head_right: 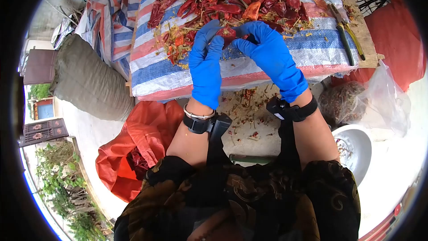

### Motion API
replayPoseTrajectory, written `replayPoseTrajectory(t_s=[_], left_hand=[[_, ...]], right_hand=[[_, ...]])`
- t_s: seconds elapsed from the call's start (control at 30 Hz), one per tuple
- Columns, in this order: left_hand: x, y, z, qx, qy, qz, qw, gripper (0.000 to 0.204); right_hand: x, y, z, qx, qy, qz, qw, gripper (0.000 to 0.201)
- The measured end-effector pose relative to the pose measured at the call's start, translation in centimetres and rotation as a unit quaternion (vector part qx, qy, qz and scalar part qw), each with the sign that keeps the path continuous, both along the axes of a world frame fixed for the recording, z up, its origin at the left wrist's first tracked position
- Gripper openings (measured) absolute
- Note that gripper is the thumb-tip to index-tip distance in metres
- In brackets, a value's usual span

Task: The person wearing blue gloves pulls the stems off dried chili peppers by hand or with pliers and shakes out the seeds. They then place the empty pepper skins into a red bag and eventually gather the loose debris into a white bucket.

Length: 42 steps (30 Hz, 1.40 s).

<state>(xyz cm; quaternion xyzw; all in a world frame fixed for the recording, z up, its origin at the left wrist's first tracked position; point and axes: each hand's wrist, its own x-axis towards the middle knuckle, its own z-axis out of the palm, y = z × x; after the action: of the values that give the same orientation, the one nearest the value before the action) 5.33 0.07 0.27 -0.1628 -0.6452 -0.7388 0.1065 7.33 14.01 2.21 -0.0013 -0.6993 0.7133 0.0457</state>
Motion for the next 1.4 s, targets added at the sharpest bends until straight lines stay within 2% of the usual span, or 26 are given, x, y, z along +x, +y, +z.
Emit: replayPoseTrajectory(t_s=[0.07, 0.13, 0.17, 0.23, 0.33, 0.37, 0.43, 0.47, 0.53, 0.57, 0.63, 0.67, 0.7, 0.77, 0.8, 0.93, 1.0, 1.07, 1.13, 1.23, 1.3, 1.37, 1.4], left_hand=[[-0.2, -0.3, -0.2, -0.001, 0.004, 0.021, 1.0, 0.027], [-0.1, -0.4, -0.3, 0.001, -0.018, 0.074, 0.997, 0.022], [0.0, -0.6, -0.3, 0.004, -0.02, 0.075, 0.997, 0.022], [0.0, -1.3, 0.0, 0.073, -0.145, 0.001, 0.987, 0.019], [0.0, -1.6, 0.4, 0.082, -0.176, 0.002, 0.981, 0.015], [0.0, -1.7, 0.3, 0.083, -0.175, 0.006, 0.981, 0.015], [0.0, -2.1, 0.1, 0.106, -0.243, -0.003, 0.964, 0.023], [0.1, -1.8, 0.2, 0.105, -0.241, 0.0, 0.965, 0.023], [0.5, -1.0, 0.4, 0.015, -0.071, 0.04, 0.997, 0.025], [0.7, -1.1, 0.6, 0.013, -0.07, 0.042, 0.997, 0.025], [1.2, -1.4, 0.9, -0.04, -0.043, 0.037, 0.998, 0.027], [1.1, -1.5, 0.1, -0.085, -0.011, 0.08, 0.993, 0.025], [1.3, -1.8, -0.1, -0.088, -0.01, 0.082, 0.993, 0.025], [1.5, -2.5, -0.4, -0.15, -0.007, 0.07, 0.986, 0.022], [1.4, -2.6, -0.4, -0.152, -0.006, 0.071, 0.986, 0.022], [1.5, -2.6, -0.1, -0.119, -0.007, 0.04, 0.992, 0.023], [1.9, -2.4, 0.8, -0.091, -0.013, 0.032, 0.995, 0.028], [2.4, -2.2, 1.7, 0.062, -0.116, -0.031, 0.991, 0.038], [2.1, -2.3, 1.1, 0.07, -0.13, -0.008, 0.989, 0.038], [1.4, -2.8, 0.1, 0.083, -0.157, 0.019, 0.984, 0.037], [0.9, -3.0, -0.2, 0.088, -0.164, 0.025, 0.982, 0.038], [0.8, -2.8, -0.5, 0.093, -0.138, 0.061, 0.984, 0.04], [0.7, -2.8, -0.5, 0.094, -0.138, 0.063, 0.984, 0.04]], right_hand=[[0.1, 0.5, 0.5, 0.016, 0.003, 0.006, 1.0, 0.023], [-0.1, 1.6, 0.8, 0.157, 0.101, -0.046, 0.981, 0.022], [-0.2, 2.5, 1.0, 0.16, 0.099, -0.044, 0.981, 0.022], [-0.3, 5.0, 1.3, 0.251, 0.13, -0.148, 0.948, 0.021], [0.0, 9.3, 0.5, 0.353, 0.095, -0.243, 0.899, 0.023], [0.1, 11.2, -0.6, 0.385, 0.118, -0.261, 0.877, 0.025], [1.2, 12.6, 0.3, 0.501, 0.104, -0.29, 0.809, 0.027], [1.4, 13.5, 0.3, 0.498, 0.106, -0.288, 0.811, 0.027], [2.0, 15.4, 0.0, 0.578, -0.004, -0.302, 0.758, 0.034], [2.2, 16.5, -0.6, 0.576, -0.003, -0.301, 0.76, 0.034], [2.5, 18.7, -2.6, 0.682, -0.005, -0.343, 0.647, 0.044], [2.6, 20.1, -3.8, 0.716, 0.001, -0.351, 0.604, 0.049], [2.7, 20.5, -3.9, 0.713, 0.002, -0.351, 0.607, 0.049], [3.0, 21.3, -3.9, 0.662, -0.149, -0.31, 0.666, 0.051], [3.1, 21.3, -4.1, 0.647, -0.139, -0.313, 0.681, 0.05], [3.3, 21.8, -4.5, 0.64, -0.135, -0.319, 0.686, 0.045], [3.2, 22.5, -5.2, 0.645, -0.102, -0.36, 0.667, 0.04], [3.2, 22.7, -5.4, 0.644, -0.116, -0.365, 0.662, 0.038], [3.1, 22.3, -4.9, 0.643, -0.129, -0.371, 0.657, 0.037], [3.4, 22.1, -4.6, 0.625, -0.126, -0.372, 0.675, 0.037], [3.1, 23.6, -5.8, 0.62, -0.117, -0.412, 0.657, 0.037], [2.8, 24.6, -6.6, 0.629, -0.076, -0.408, 0.658, 0.035], [2.8, 24.2, -5.8, 0.628, -0.114, -0.382, 0.668, 0.033]])
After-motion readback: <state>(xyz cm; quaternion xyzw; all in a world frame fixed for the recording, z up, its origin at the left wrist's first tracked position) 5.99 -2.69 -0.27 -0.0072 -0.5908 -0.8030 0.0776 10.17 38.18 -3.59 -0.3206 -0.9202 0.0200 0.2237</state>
